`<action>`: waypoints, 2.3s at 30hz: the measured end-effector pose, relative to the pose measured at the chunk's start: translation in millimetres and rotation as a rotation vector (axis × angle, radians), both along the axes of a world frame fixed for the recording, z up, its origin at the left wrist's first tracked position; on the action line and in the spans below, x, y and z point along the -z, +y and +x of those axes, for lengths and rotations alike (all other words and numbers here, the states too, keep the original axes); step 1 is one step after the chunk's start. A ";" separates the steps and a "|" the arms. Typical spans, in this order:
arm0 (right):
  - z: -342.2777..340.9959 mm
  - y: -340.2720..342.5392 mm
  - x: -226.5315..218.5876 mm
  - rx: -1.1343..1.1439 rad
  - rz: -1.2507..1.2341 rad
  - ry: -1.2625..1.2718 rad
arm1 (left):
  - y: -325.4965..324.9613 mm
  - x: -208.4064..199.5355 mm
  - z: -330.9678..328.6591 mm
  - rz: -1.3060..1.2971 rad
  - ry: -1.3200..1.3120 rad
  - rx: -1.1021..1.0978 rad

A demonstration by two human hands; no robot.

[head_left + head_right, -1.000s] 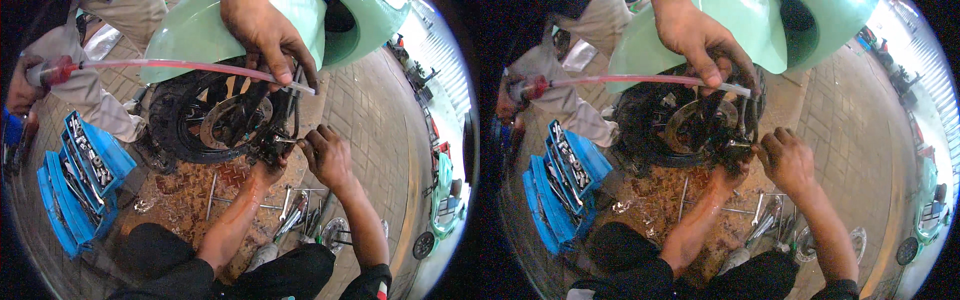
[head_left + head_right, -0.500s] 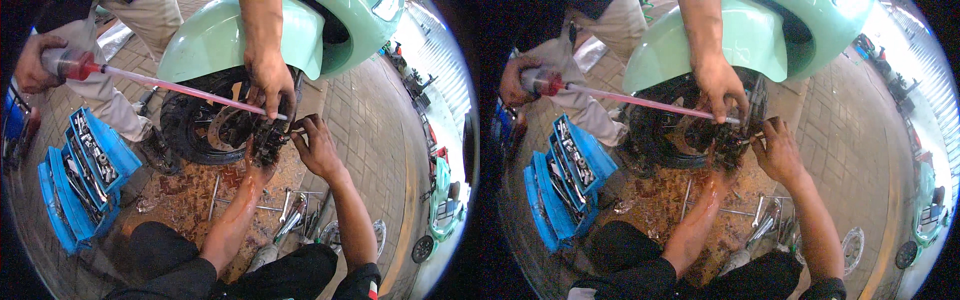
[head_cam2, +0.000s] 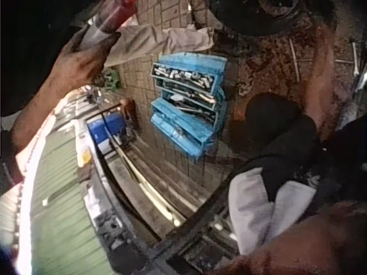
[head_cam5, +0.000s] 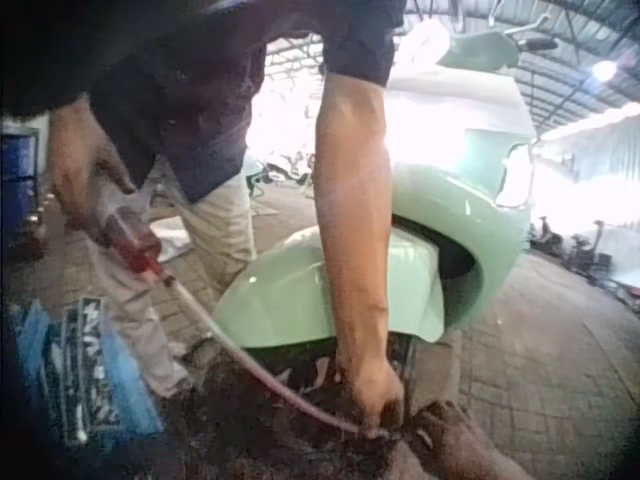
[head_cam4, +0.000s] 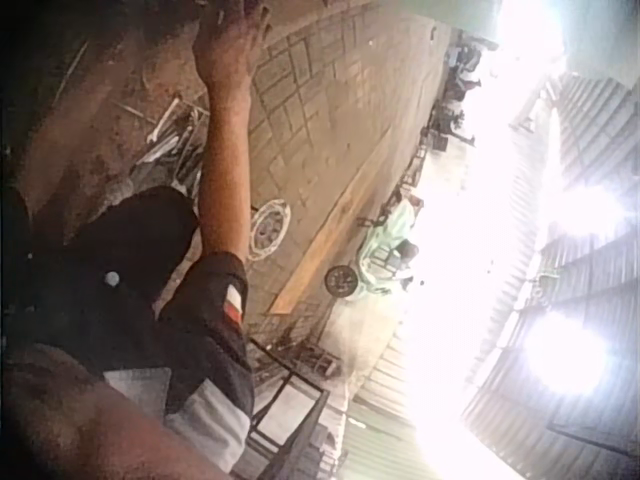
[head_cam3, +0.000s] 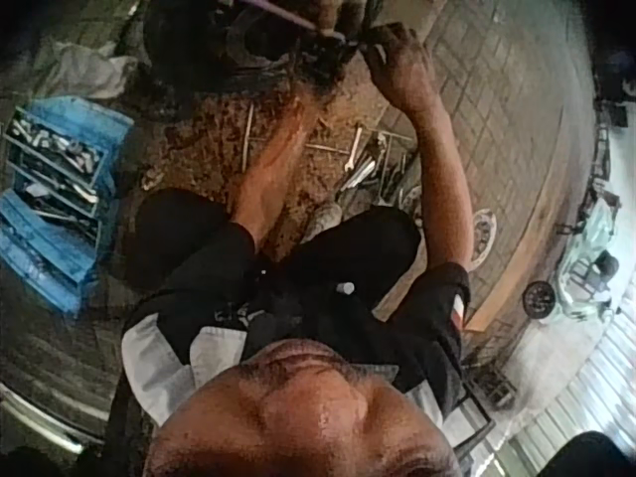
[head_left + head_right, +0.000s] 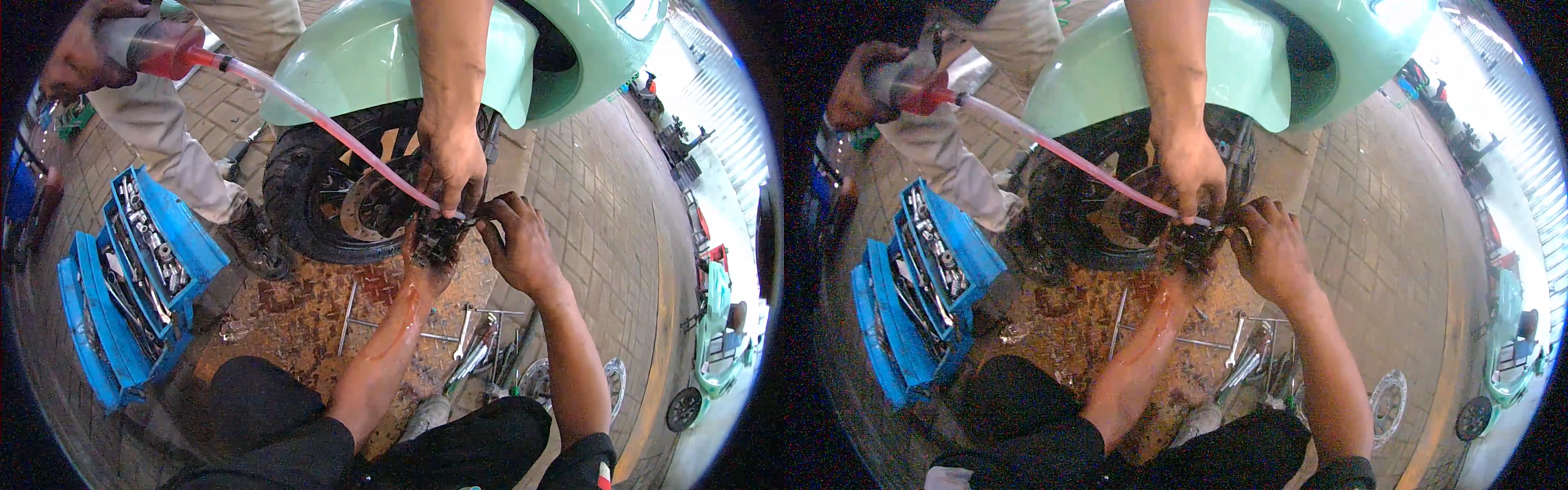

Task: The person works on the front brake assembly of a scooter, using a wrench to tighten bolts and handling a fluid-filled syringe with a tube to bleed or fill the brake system. The person holds the brake caliper while another person operates the syringe, and they work together to manage the fluid line and assembly components.

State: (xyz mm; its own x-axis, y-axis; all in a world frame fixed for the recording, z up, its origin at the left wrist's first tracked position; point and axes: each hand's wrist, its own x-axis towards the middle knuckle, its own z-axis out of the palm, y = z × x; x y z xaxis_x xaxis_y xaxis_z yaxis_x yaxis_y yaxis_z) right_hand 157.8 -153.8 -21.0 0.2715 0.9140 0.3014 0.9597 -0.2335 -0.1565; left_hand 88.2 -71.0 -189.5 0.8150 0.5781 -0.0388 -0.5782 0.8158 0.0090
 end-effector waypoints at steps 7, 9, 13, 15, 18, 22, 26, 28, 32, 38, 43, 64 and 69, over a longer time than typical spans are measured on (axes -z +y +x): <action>-9.8 1.0 -5.8 0.044 0.125 -0.018 | 0.0 0.9 4.4 -0.173 -0.092 0.013; -15.4 3.5 -13.7 0.049 0.215 -0.053 | 3.3 12.0 5.1 -0.079 -0.082 -0.018; -21.2 3.1 -24.4 0.005 0.229 -0.063 | -0.4 -2.6 5.2 -0.168 -0.081 -0.054; -29.5 4.7 -28.9 -0.011 0.152 -0.041 | 0.9 -3.9 6.1 -0.122 -0.204 -0.032; -43.3 12.6 -26.8 0.035 0.081 -0.048 | 4.2 -1.6 5.0 -0.082 -0.232 -0.033; -49.8 16.5 -29.6 0.191 0.027 0.088 | 1.7 -29.8 -0.7 -0.324 -0.088 -0.023; -56.3 27.6 -26.9 0.263 -0.037 0.040 | 2.4 -12.4 -0.5 -0.049 -0.184 -0.074; -58.2 30.1 -30.7 0.257 -0.030 0.045 | 1.3 -15.9 -2.4 -0.093 -0.204 -0.059; -64.7 46.5 -39.6 0.453 -0.224 0.033 | 0.6 -18.5 -3.5 -0.101 -0.105 -0.044; -54.0 52.6 -34.5 0.337 -0.264 -0.062 | -2.5 -17.2 -3.6 -0.137 -0.024 -0.033; -45.3 48.2 -38.9 0.159 -0.308 -0.124 | 0.7 -12.9 -8.9 -0.156 -0.297 -0.036; -13.3 28.1 -15.1 0.124 0.102 0.522 | 2.8 -16.7 -5.6 -0.036 0.083 -0.060; -14.0 28.4 -15.3 0.082 0.073 0.513 | 4.5 -20.8 -6.9 -0.028 0.096 -0.102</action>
State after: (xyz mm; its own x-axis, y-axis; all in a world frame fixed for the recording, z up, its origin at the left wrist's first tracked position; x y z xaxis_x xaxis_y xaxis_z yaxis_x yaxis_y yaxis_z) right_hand 143.8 -125.4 -5.7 0.4704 0.8653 0.1730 0.7347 -0.2754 -0.6199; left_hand 81.3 -66.6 -168.7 0.7437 0.6556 -0.1309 -0.6560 0.7533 0.0465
